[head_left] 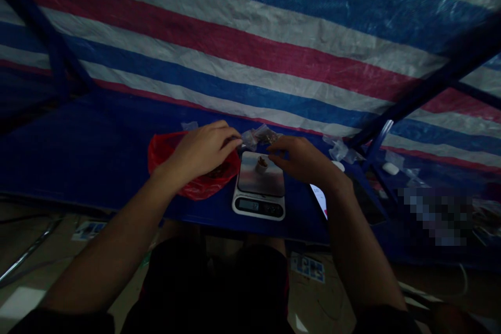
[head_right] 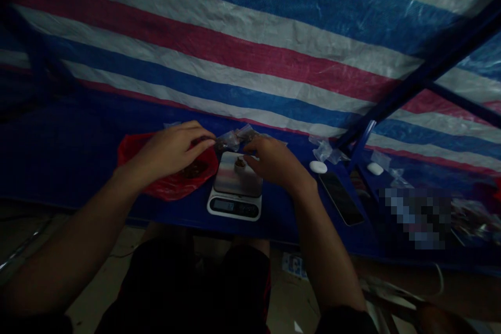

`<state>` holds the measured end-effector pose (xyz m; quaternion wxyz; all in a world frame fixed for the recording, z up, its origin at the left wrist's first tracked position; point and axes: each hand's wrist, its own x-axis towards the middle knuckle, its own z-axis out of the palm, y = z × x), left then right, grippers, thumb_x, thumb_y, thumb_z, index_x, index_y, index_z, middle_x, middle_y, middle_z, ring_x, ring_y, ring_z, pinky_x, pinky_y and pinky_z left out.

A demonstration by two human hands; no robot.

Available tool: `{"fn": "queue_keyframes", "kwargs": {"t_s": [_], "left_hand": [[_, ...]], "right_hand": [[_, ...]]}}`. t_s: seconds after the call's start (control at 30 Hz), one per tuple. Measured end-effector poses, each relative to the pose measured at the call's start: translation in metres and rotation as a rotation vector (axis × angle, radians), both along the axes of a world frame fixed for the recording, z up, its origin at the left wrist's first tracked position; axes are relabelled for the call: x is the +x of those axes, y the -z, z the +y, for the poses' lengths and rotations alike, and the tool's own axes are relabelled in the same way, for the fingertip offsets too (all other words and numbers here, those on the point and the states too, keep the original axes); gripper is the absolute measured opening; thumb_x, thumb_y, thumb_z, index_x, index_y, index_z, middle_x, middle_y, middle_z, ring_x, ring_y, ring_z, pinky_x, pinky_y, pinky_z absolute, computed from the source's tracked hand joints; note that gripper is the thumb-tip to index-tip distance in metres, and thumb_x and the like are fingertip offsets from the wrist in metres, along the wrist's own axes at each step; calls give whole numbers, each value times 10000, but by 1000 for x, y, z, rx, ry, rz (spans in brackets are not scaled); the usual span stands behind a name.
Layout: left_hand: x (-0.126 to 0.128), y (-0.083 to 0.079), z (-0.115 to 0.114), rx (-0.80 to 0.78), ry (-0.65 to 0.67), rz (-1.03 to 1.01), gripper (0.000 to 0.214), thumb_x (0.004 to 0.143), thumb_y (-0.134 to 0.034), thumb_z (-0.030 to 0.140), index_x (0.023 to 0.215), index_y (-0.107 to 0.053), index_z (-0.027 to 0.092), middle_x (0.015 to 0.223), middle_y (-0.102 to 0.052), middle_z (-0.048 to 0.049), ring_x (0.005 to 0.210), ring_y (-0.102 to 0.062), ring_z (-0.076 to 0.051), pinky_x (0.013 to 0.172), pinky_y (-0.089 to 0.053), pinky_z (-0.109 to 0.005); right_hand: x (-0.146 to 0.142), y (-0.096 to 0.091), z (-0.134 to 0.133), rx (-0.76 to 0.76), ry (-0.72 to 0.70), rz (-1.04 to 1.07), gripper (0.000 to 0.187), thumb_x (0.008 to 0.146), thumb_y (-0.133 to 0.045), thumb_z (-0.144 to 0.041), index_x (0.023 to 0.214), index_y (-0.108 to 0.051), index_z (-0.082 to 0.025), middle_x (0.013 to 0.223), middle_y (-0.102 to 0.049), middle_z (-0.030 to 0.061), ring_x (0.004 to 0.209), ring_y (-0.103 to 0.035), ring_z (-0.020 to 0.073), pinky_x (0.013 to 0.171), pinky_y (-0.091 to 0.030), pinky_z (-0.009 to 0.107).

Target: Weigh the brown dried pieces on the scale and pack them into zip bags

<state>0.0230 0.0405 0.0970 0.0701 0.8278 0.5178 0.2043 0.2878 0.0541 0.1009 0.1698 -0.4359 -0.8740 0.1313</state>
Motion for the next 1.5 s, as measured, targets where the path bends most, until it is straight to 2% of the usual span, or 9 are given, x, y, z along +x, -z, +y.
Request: {"fn": "queue_keyframes", "kwargs": {"t_s": [0.13, 0.23, 0.43, 0.57, 0.7, 0.87, 1.07, 1.27, 1.5], "left_hand": [[-62, -15, -54, 23, -648, 40, 508, 1046, -515, 583, 1290, -714, 185, 1277, -721, -150, 1184, -706, -390, 1026, -571, -577], [-96, 5, -80, -220, -961, -81, 813, 949, -496, 836, 1463, -576, 211, 1171, -762, -164, 1111, -737, -483, 942, -580, -660], [-97, 66, -62, -238, -541, -582, 775, 858, -736, 534, 1506, -515, 171, 1390, -724, -163, 1173, -756, -336, 987, -634, -465], [-88, 36, -50, -46, -373, -701, 645, 853, -679, 350, 1464, -584, 165, 1387, -723, -123, 1182, -731, -292, 1056, -608, -449], [-93, 7, -49, -103, -381, -407, 449, 862, -560, 227, 1284, -705, 185, 1156, -785, -77, 991, -748, -274, 972, -615, -449], [-101, 29, -61, -207, -405, -55, 330, 972, -496, 356, 1128, -728, 180, 1089, -742, -138, 1011, -744, -346, 971, -603, -516], [-69, 16, -73, 187, -399, -89, 360, 1020, -519, 304, 1322, -678, 188, 1351, -654, -158, 1260, -663, -358, 1111, -556, -515], [-44, 29, -24, -234, -242, 77, 311, 957, -436, 63, 1107, -687, 169, 1132, -775, -164, 1059, -769, -298, 900, -592, -387], [-56, 53, -14, -299, -135, 39, 326, 925, -615, 199, 1235, -712, 168, 1301, -781, -167, 1199, -752, -297, 1035, -573, -371]], "right_hand": [[-19, -1, -14, 79, 12, 44, 187, 1006, -629, -168, 1075, -803, -171, 1057, -825, 106, 955, -753, 244, 851, -535, 350], [-49, 4, -12, 94, 6, -39, 172, 1021, -653, -231, 1145, -757, -172, 1124, -811, 131, 1031, -733, 266, 886, -531, 362], [-114, 10, 15, 54, 71, -431, 340, 1023, -589, -169, 1347, -602, -68, 1164, -790, 235, 1058, -747, 346, 903, -536, 410], [-116, -6, 19, 65, 79, -280, 316, 1032, -426, -71, 1230, -659, -150, 1082, -801, 148, 914, -736, 266, 820, -508, 345], [-97, -7, 21, 98, 104, -8, 324, 989, -433, -24, 1114, -702, -153, 994, -792, 95, 883, -706, 220, 790, -469, 302], [-86, 13, 17, 8, 58, -116, 304, 984, -502, -29, 1030, -786, -131, 1082, -799, 145, 991, -719, 248, 915, -504, 351], [-121, 7, -9, 91, -126, -93, 324, 1025, -484, -17, 1134, -774, -114, 1188, -774, 161, 1092, -722, 234, 965, -539, 344], [-159, 29, -5, -146, -69, -306, 280, 1022, -596, -170, 1244, -733, -68, 1259, -774, 243, 1120, -779, 315, 892, -590, 360], [-157, 52, 4, -117, -104, -256, 376, 1047, -411, -48, 1194, -756, -76, 1271, -780, 212, 1143, -772, 276, 945, -573, 338]]}}
